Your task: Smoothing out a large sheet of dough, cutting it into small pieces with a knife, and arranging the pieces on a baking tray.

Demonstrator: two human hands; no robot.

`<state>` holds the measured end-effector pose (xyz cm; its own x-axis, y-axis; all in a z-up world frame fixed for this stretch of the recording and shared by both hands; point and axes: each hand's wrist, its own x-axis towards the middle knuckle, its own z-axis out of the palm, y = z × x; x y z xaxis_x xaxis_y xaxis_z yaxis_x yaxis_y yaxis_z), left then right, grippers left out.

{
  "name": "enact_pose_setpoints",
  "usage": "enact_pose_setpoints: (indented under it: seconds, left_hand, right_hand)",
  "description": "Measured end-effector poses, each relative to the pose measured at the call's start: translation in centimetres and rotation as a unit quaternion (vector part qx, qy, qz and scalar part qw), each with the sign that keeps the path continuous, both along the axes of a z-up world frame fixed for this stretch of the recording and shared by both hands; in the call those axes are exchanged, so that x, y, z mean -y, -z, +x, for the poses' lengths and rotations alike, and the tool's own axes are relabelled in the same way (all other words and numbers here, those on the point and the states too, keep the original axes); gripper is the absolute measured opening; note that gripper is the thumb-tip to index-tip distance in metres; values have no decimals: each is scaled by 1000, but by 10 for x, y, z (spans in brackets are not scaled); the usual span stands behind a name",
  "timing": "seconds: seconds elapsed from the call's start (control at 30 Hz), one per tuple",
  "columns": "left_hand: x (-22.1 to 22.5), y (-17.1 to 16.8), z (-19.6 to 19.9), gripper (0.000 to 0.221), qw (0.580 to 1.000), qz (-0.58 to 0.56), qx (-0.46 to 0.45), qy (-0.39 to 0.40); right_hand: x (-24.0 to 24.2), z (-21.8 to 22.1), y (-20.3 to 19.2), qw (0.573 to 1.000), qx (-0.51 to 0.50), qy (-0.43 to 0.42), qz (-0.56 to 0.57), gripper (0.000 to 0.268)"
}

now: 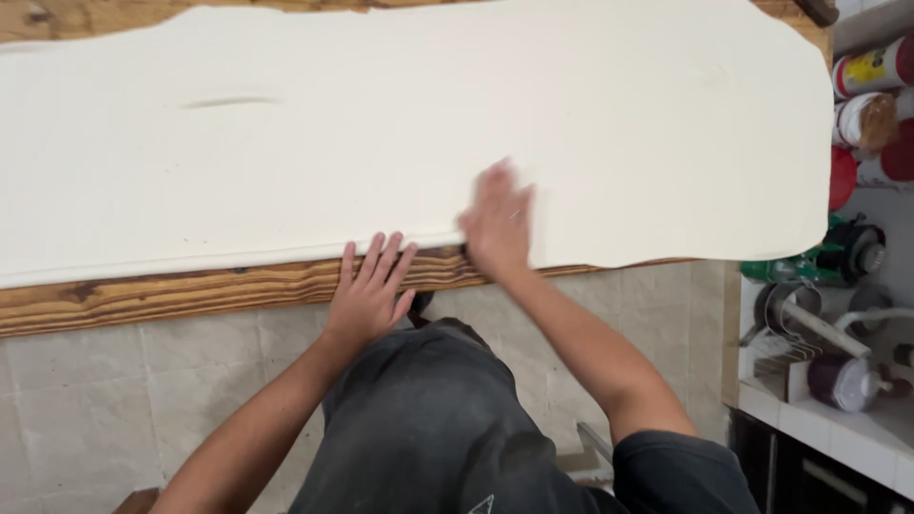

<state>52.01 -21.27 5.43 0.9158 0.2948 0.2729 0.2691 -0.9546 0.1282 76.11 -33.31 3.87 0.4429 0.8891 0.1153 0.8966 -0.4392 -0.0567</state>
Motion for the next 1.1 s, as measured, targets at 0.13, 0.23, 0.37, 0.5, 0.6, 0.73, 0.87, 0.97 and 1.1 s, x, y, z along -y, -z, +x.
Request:
enact_pose_setpoints:
  seconds: [0.13, 0.23, 0.37, 0.5, 0.6, 0.73, 0.87, 0.97, 1.1]
  left_hand:
    - [13, 1, 17, 71, 994, -106, -12, 39]
    - [18, 13, 30, 67, 993, -78, -12, 85]
    - [19, 2, 48, 67, 995, -82, -31, 51]
    - [29, 15, 59, 70, 994, -42, -17, 102]
    - [27, 11, 69, 67, 996, -5, -21, 81]
    - [46, 5, 84, 66, 999, -8, -28, 27]
    - [82, 19, 106, 70, 997, -44, -3, 58]
    - [128, 8, 121, 75, 999, -32, -14, 28]
    - [139, -9, 146, 72, 999, -8, -26, -42]
  right_hand:
    - [37, -11, -1, 999, 22, 28, -3, 70]
    - [57, -27, 23, 991, -50, -120, -22, 76]
    - [35, 34, 0, 999, -39, 28, -15, 75]
    - [78, 16, 12, 996, -81, -21, 27, 71]
    - [84, 3, 18, 994, -52, -94, 8, 71]
    - [68, 71, -10, 999, -11, 42, -1, 75]
    - [126, 43, 33, 997, -30, -65, 18, 73]
    - [151, 62, 10, 990, -46, -133, -7, 75]
    - [127, 137, -19, 991, -112, 70, -26, 77]
